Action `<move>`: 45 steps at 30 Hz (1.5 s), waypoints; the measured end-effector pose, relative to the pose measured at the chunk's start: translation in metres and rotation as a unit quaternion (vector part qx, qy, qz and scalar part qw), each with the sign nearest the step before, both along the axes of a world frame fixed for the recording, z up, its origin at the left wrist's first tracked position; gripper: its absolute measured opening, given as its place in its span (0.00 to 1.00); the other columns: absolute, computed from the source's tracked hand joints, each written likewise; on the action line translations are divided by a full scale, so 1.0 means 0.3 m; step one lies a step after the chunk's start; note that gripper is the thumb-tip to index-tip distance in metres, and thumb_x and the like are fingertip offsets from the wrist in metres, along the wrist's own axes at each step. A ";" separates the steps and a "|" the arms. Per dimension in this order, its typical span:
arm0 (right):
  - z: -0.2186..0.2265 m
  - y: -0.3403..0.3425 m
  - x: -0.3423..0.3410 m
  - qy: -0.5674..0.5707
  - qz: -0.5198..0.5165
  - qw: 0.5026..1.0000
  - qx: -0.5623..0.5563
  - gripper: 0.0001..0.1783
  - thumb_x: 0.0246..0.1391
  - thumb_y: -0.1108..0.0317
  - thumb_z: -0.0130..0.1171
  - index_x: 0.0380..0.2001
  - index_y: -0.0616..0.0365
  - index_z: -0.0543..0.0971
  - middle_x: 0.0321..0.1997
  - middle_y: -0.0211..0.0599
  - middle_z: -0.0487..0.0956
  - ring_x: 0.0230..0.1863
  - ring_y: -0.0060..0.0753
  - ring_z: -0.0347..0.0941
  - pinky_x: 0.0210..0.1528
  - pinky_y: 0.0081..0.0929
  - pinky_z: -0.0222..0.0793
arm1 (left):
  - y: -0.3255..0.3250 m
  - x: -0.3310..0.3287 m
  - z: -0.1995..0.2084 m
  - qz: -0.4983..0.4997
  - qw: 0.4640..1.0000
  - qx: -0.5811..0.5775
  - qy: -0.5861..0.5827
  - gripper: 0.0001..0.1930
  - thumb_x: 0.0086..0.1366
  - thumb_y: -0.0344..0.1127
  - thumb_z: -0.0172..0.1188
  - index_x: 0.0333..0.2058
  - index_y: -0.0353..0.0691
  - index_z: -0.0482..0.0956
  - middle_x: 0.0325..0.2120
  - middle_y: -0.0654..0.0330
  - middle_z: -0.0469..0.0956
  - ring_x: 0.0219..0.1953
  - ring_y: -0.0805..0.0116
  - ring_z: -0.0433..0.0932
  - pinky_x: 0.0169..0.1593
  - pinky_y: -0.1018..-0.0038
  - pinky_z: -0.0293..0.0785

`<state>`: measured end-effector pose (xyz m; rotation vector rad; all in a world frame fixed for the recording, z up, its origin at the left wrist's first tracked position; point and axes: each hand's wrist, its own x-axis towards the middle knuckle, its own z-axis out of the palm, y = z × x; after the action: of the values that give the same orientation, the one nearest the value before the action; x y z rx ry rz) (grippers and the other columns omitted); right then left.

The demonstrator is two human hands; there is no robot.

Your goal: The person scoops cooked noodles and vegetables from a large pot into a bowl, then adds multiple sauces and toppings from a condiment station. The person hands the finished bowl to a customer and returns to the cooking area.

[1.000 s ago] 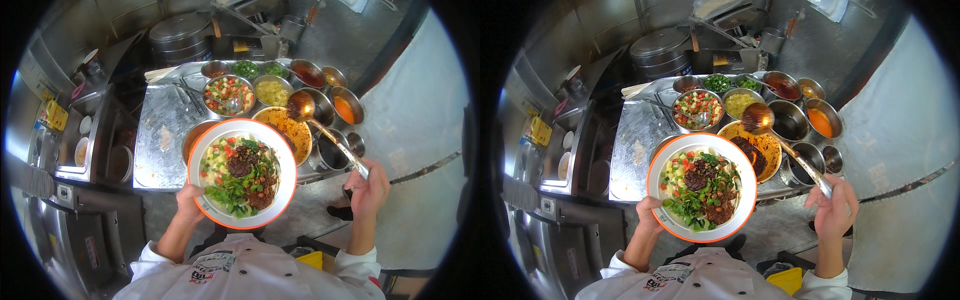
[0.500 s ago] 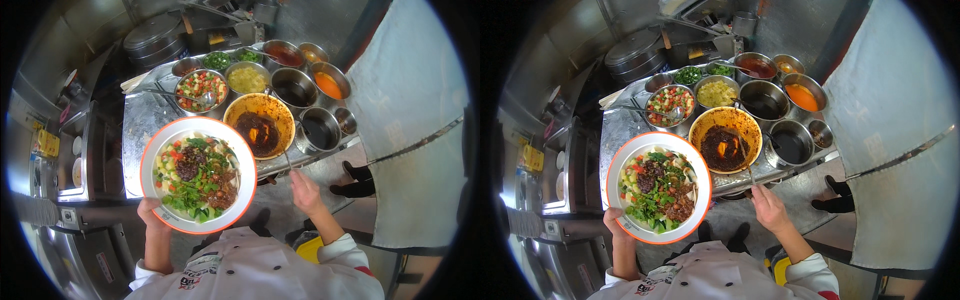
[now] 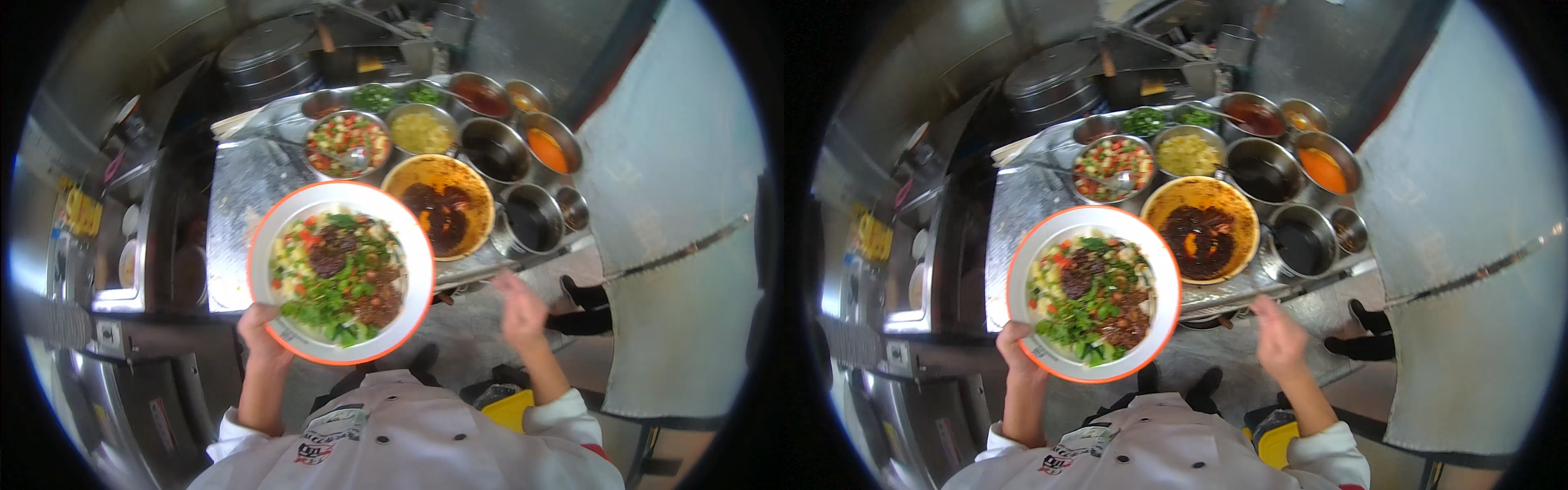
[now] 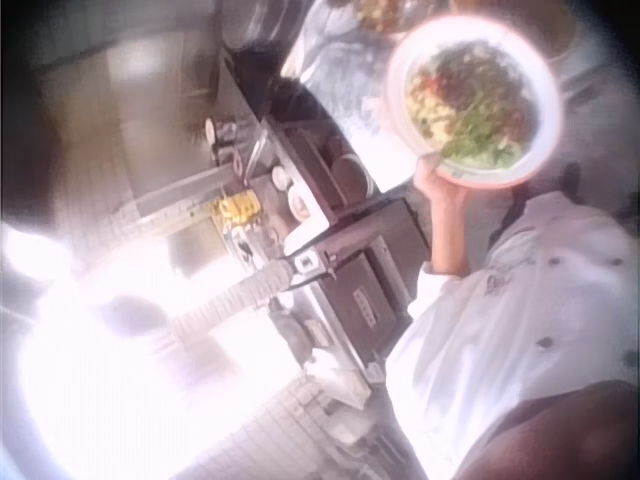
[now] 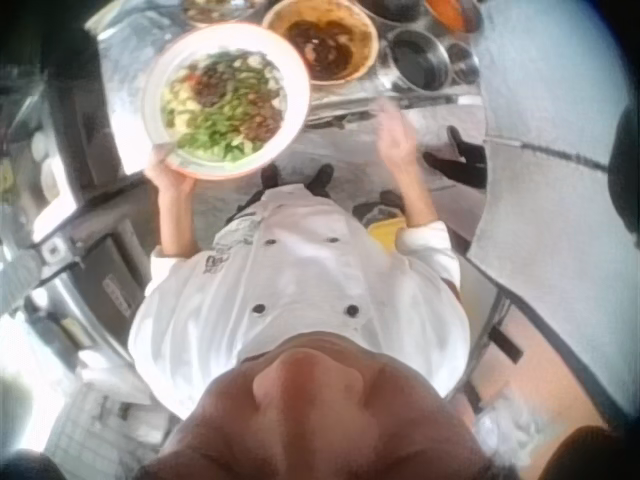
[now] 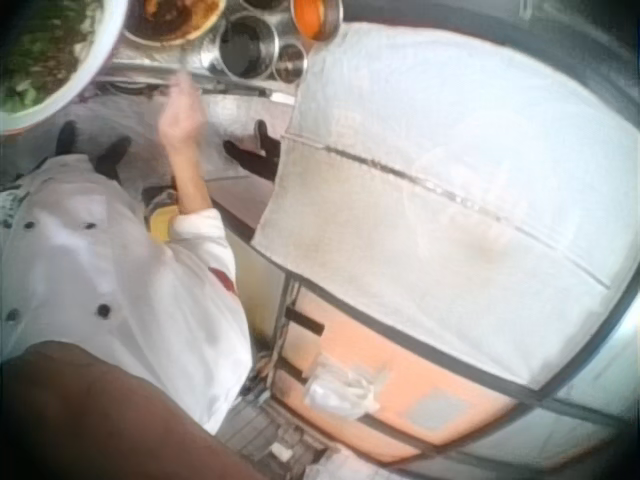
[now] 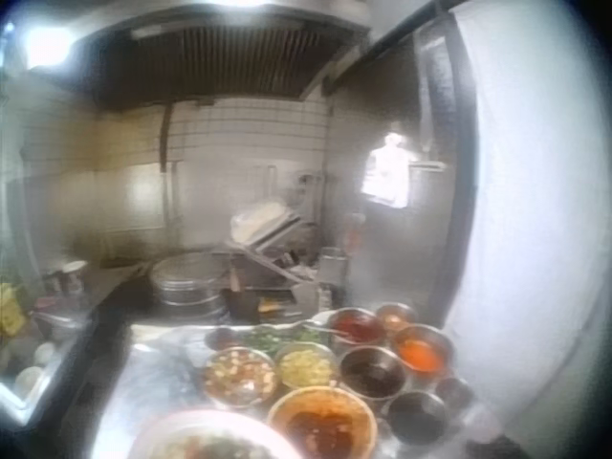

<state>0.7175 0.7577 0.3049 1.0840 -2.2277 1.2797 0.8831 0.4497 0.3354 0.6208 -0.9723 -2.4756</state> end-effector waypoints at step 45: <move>0.850 -0.458 0.182 -0.410 0.079 0.904 0.089 0.11 0.56 0.74 0.42 0.30 0.71 0.73 0.22 0.43 0.76 0.21 0.29 0.76 0.23 0.22 0.73 | 0.004 -0.067 0.107 -0.073 0.985 -0.071 0.139 0.38 0.40 0.23 0.47 0.57 0.31 0.58 0.50 0.53 0.69 0.52 0.63 0.70 0.54 0.71 0.68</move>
<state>0.7721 0.6203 0.5599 0.8882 -2.9464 1.8918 0.8629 0.4510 0.3675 0.1562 -1.1014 -2.5020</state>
